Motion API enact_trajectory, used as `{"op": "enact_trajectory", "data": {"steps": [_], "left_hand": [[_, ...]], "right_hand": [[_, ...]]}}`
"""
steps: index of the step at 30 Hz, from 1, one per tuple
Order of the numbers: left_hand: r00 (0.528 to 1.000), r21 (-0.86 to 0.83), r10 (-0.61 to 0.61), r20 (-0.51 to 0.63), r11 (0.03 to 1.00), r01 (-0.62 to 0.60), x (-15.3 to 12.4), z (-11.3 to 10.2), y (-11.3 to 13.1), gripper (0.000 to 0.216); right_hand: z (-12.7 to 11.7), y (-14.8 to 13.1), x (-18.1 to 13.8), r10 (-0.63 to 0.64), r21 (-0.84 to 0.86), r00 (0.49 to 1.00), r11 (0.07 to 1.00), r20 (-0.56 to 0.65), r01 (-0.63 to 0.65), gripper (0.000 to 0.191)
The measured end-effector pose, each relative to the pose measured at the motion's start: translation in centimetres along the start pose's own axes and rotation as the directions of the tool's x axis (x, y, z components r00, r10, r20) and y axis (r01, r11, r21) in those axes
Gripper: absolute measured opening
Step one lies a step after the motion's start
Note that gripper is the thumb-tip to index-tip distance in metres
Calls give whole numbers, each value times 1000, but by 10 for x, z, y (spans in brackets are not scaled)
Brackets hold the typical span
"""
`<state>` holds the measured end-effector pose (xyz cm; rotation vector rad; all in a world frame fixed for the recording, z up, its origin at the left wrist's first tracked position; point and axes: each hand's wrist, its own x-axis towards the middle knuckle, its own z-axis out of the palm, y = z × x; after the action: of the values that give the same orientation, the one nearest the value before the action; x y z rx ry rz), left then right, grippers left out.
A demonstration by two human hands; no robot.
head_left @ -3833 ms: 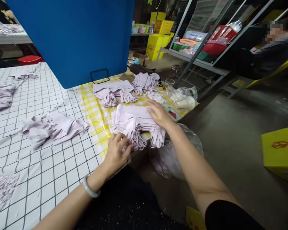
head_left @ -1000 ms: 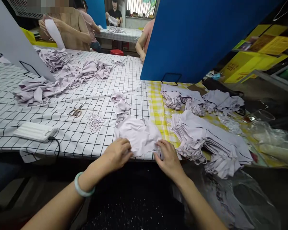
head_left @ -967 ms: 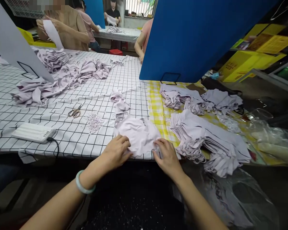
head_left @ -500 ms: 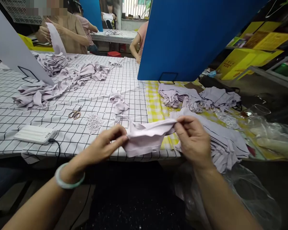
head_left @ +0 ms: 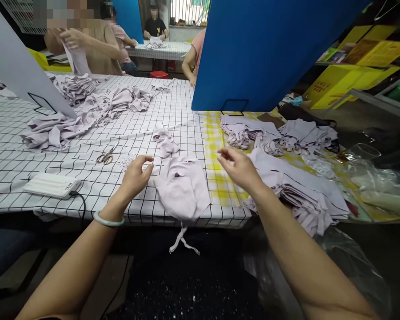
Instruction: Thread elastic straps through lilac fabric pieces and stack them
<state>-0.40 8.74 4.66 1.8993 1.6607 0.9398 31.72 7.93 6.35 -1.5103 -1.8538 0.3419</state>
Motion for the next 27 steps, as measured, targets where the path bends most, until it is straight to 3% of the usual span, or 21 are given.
{"op": "enact_trajectory", "data": {"steps": [2,5,8,11,13,14,16,19,21,24,26,27], "left_hand": [[988,132,144,54,980,-151,-6,0,-12,22],[890,185,333,312,897,-401,-3,6,-10,26],[813,209,309,494,865,-456,10,24,4,25],[841,269,259,474,867,-419,20,38,14,19],[840,223,270,471,884,-410,23,39,13,22],[818,178,276,506,894,-412,23,39,11,28],[748,94,291,596,900,-425,21,35,8,37],[675,-9,316,667,909,-416,20,20,11,21],[620,-155,321,716,939,-307,24,1,20,15],[546,-336,309,779,940,-53,37,-37,35,19],[560,-334,270,783,943,12,48,-54,40,21],[594,-311,242,767,950,14,51,-57,39,22]], "right_hand": [[13,-2,-37,-56,-23,993,998,104,58,15],[43,-13,-78,-59,-68,984,995,171,71,15],[78,-27,-85,64,-186,991,982,119,-41,15],[92,-39,-72,107,-138,989,986,106,-92,12],[84,-44,-66,106,73,991,991,79,-112,12],[76,-44,-65,127,206,991,969,48,-135,11],[54,-44,-65,218,452,976,871,-6,-192,14],[15,-44,-61,342,679,937,705,-71,-206,20],[-9,-46,-54,392,743,908,650,-149,-159,23],[-26,-43,-37,448,749,868,646,-215,-148,30],[-22,-30,-27,467,708,868,670,-168,-223,36],[-16,-20,-24,466,662,875,699,-131,-273,37]]}}
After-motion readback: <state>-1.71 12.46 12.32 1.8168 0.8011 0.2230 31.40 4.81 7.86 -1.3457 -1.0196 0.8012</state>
